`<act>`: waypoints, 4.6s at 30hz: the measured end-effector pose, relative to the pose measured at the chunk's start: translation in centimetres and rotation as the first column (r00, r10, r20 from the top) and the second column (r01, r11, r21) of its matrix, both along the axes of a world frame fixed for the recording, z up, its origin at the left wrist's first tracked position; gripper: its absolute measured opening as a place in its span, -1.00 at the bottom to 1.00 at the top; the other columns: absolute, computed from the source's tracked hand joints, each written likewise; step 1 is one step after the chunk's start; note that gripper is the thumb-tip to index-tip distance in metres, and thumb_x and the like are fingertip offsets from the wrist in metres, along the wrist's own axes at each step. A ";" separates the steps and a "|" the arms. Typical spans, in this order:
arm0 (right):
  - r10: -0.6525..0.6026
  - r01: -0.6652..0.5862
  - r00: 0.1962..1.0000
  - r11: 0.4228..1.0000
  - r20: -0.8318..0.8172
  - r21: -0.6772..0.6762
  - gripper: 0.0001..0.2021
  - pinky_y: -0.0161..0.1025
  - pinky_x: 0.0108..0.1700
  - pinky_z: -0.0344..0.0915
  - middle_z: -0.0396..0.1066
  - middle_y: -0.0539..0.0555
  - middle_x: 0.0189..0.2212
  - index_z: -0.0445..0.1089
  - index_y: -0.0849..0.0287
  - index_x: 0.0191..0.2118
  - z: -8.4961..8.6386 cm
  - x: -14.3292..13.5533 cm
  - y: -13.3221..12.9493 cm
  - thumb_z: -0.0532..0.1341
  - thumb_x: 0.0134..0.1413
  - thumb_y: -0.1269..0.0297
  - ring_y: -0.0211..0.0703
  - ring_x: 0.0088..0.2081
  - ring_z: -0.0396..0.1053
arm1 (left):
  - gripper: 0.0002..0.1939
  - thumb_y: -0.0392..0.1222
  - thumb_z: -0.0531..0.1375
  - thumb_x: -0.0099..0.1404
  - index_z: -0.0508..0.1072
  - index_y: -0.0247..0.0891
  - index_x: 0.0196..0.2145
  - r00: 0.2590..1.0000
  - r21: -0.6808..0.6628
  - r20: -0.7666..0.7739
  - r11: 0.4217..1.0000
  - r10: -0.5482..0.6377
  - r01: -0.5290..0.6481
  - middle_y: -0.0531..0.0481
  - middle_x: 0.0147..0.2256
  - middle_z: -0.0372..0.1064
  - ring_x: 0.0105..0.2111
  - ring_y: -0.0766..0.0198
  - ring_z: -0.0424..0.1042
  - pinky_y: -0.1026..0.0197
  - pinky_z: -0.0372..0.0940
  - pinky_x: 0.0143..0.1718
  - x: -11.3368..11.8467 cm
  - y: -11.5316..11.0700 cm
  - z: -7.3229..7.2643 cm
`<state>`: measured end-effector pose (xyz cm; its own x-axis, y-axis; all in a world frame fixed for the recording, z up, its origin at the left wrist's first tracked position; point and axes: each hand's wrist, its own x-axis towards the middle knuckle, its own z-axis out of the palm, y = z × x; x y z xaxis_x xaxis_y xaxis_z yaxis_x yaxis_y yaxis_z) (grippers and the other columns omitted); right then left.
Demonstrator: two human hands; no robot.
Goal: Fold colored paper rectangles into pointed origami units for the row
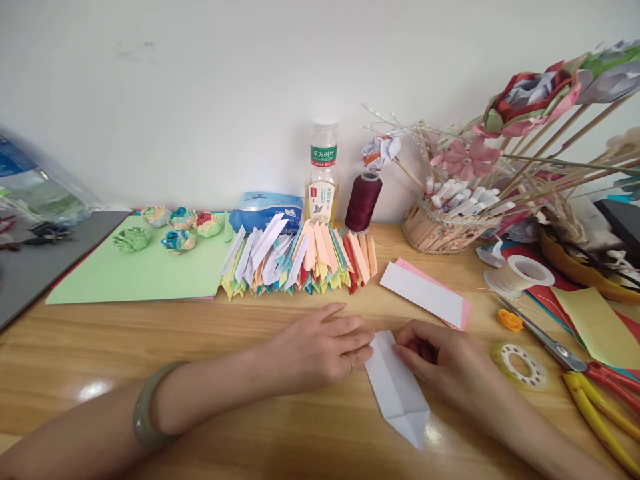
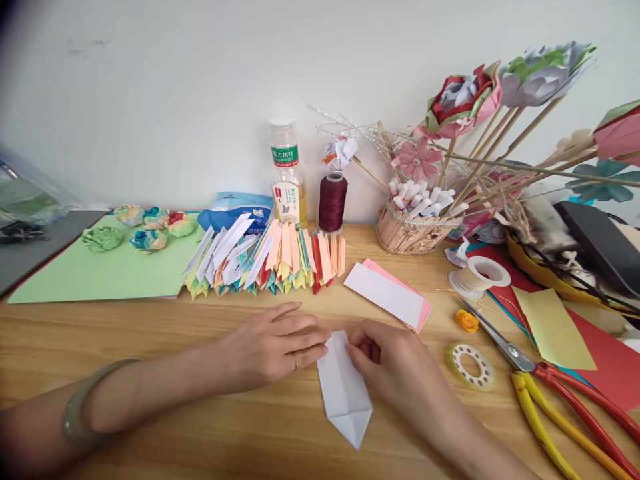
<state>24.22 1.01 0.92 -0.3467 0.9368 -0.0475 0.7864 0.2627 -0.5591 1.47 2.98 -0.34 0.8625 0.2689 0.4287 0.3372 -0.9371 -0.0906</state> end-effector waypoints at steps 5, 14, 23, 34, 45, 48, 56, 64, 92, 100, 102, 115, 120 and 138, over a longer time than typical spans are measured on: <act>-0.028 0.017 0.995 0.993 0.098 0.117 -0.89 -0.33 -0.60 0.13 0.29 -0.06 -0.62 0.27 0.12 -0.46 0.1 -0.5 -0.6 0.12 0.07 0.30 -0.26 -0.61 0.24 | -0.77 -0.35 0.00 0.40 0.46 -0.31 -0.17 0.999 0.061 0.028 0.998 -0.023 0.022 0.03 -0.08 0.44 -0.05 0.23 0.31 0.08 0.23 -0.01 0.2 0.1 0.2; 0.151 -0.230 0.969 0.838 0.194 0.495 -0.82 -0.23 -0.35 0.30 0.41 0.11 -0.33 0.35 0.20 -0.21 -0.9 0.2 -1.5 0.01 0.23 0.42 -0.14 -0.33 0.38 | -0.75 -0.38 -0.02 0.41 0.45 -0.35 -0.15 0.999 0.110 0.001 0.993 -0.040 0.040 0.01 -0.13 0.45 -0.08 0.26 0.31 0.10 0.23 0.00 0.4 0.1 0.7; 0.266 -0.401 0.913 0.728 0.310 0.556 -0.64 -0.23 -0.38 0.34 0.39 0.19 -0.36 0.36 0.35 -0.16 -0.1 0.1 -1.9 -0.17 0.28 0.46 -0.12 -0.34 0.35 | -0.73 -0.35 -0.03 0.41 0.42 -0.35 -0.08 1.000 0.048 -0.016 0.999 -0.017 0.018 0.02 -0.04 0.40 0.05 0.19 0.23 0.05 0.16 0.09 0.4 0.1 0.6; 0.268 -0.429 0.900 0.686 0.344 0.588 -0.62 -0.19 -0.39 0.33 0.38 0.18 -0.38 0.37 0.31 -0.19 -0.4 0.0 -2.0 -0.20 0.28 0.47 -0.09 -0.34 0.33 | -0.72 -0.38 -0.05 0.41 0.39 -0.39 -0.05 0.997 0.037 -0.059 0.998 -0.041 0.043 0.04 -0.01 0.39 0.13 0.18 0.17 -0.04 0.10 0.15 0.3 0.1 0.4; 0.281 -0.489 0.868 0.630 0.410 0.603 -0.59 -0.21 -0.43 0.33 0.38 0.16 -0.45 0.38 0.32 -0.27 0.5 -0.5 -1.9 -0.22 0.28 0.51 -0.12 -0.40 0.32 | -0.75 -0.36 0.00 0.39 0.41 -0.39 -0.07 0.998 0.056 -0.042 0.998 -0.041 0.043 0.00 -0.04 0.41 0.12 0.18 0.19 -0.05 0.05 0.18 0.4 0.1 0.3; 0.286 -0.495 0.864 0.624 0.413 0.604 -0.59 -0.22 -0.43 0.34 0.38 0.16 -0.46 0.38 0.32 -0.29 0.6 -0.5 -1.8 -0.21 0.27 0.52 -0.13 -0.41 0.31 | -0.75 -0.37 -0.02 0.40 0.41 -0.41 -0.07 0.998 0.067 -0.033 0.997 -0.045 0.047 0.00 -0.06 0.43 0.10 0.18 0.21 -0.05 0.03 0.19 0.4 0.1 0.2; 0.293 -0.507 0.859 0.601 0.421 0.617 -0.61 -0.21 -0.40 0.34 0.37 0.18 -0.44 0.37 0.36 -0.27 0.6 -0.5 -1.9 -0.20 0.26 0.54 -0.10 -0.37 0.32 | -0.71 -0.38 -0.05 0.40 0.39 -0.40 -0.04 0.998 0.031 -0.051 0.999 -0.031 0.032 -0.03 -0.01 0.38 0.18 0.18 0.09 -0.02 0.03 0.19 0.5 0.0 0.4; 0.355 -0.425 0.904 0.804 0.238 0.415 -0.77 -0.19 -0.32 0.31 0.34 0.15 -0.32 0.31 0.29 -0.09 0.0 0.8 -1.5 -0.02 0.22 0.48 -0.12 -0.30 0.29 | -0.72 -0.37 -0.04 0.41 0.40 -0.37 -0.05 0.995 0.005 -0.087 0.999 -0.048 0.048 -0.03 0.01 0.37 0.21 0.16 0.05 -0.03 -0.01 0.20 0.4 0.4 0.4; 0.289 -0.327 0.945 0.875 0.156 0.358 -0.71 -0.11 -0.10 0.35 0.34 0.17 -0.07 0.23 0.14 0.00 0.0 2.6 0.9 0.10 0.14 0.37 -0.09 -0.04 0.32 | -0.80 -0.25 0.10 0.32 0.48 -0.36 -0.38 0.992 -0.080 0.086 0.993 0.094 -0.087 -0.02 -0.42 0.43 -0.24 0.21 0.38 0.04 0.23 -0.01 -0.1 0.0 1.2; 0.402 -0.397 0.914 0.858 0.056 0.327 -0.78 -0.16 -0.21 0.36 0.41 0.13 -0.23 0.25 0.15 -0.05 0.1 2.0 0.3 0.06 0.20 0.44 -0.14 -0.20 0.37 | -0.69 -0.06 0.10 0.32 0.42 -0.33 -0.46 0.983 -0.087 0.108 0.986 0.149 -0.140 -0.04 -0.42 0.41 -0.21 0.14 0.37 -0.06 0.18 0.02 0.1 -0.4 0.6; 0.437 -0.424 0.899 0.843 0.039 0.332 -0.79 -0.19 -0.25 0.35 0.41 0.10 -0.27 0.25 0.14 -0.07 0.3 1.9 0.1 0.07 0.18 0.45 -0.16 -0.24 0.37 | -0.73 -0.09 0.11 0.31 0.41 -0.32 -0.43 0.985 -0.059 0.084 0.987 0.154 -0.149 -0.03 -0.43 0.39 -0.21 0.13 0.37 -0.08 0.18 0.01 0.2 -0.5 0.4; 0.364 -0.387 0.922 0.847 0.133 0.365 -0.85 -0.14 -0.23 0.33 0.40 0.12 -0.27 0.30 0.17 -0.17 0.6 1.7 0.2 0.10 0.12 0.42 -0.11 -0.21 0.35 | -0.82 -0.37 0.11 0.25 0.43 -0.27 -0.48 0.933 -0.176 0.222 0.953 0.284 -0.248 0.01 -0.44 0.41 -0.15 0.11 0.36 -0.07 0.20 -0.04 0.4 -1.3 0.3; 0.348 -0.360 0.932 0.843 0.106 0.399 -0.88 -0.18 -0.27 0.30 0.37 0.11 -0.26 0.35 0.14 -0.27 0.0 1.6 0.1 0.08 0.20 0.41 -0.13 -0.23 0.32 | -0.85 -0.31 0.21 0.19 0.44 -0.24 -0.53 0.888 -0.389 0.273 0.887 0.370 -0.250 0.03 -0.40 0.43 -0.15 0.09 0.32 -0.03 0.22 -0.09 0.6 -1.5 0.5; 0.180 -0.170 0.980 0.980 -0.090 0.103 -0.85 -0.29 -0.33 0.29 0.30 0.03 -0.34 0.33 0.11 -0.33 -0.9 1.4 -0.2 0.05 0.22 0.37 -0.22 -0.33 0.33 | -0.89 -0.38 0.28 0.12 0.43 -0.27 -0.51 0.821 -0.687 0.280 0.702 0.497 -0.191 0.04 -0.40 0.43 -0.18 0.11 0.27 -0.01 0.24 -0.14 0.8 -1.3 0.4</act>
<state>25.62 0.79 0.05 -0.5044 0.8597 0.0808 0.6660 0.4468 -0.5974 2.32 1.68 0.03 0.4266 0.8362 0.3446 0.5043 -0.5362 0.6770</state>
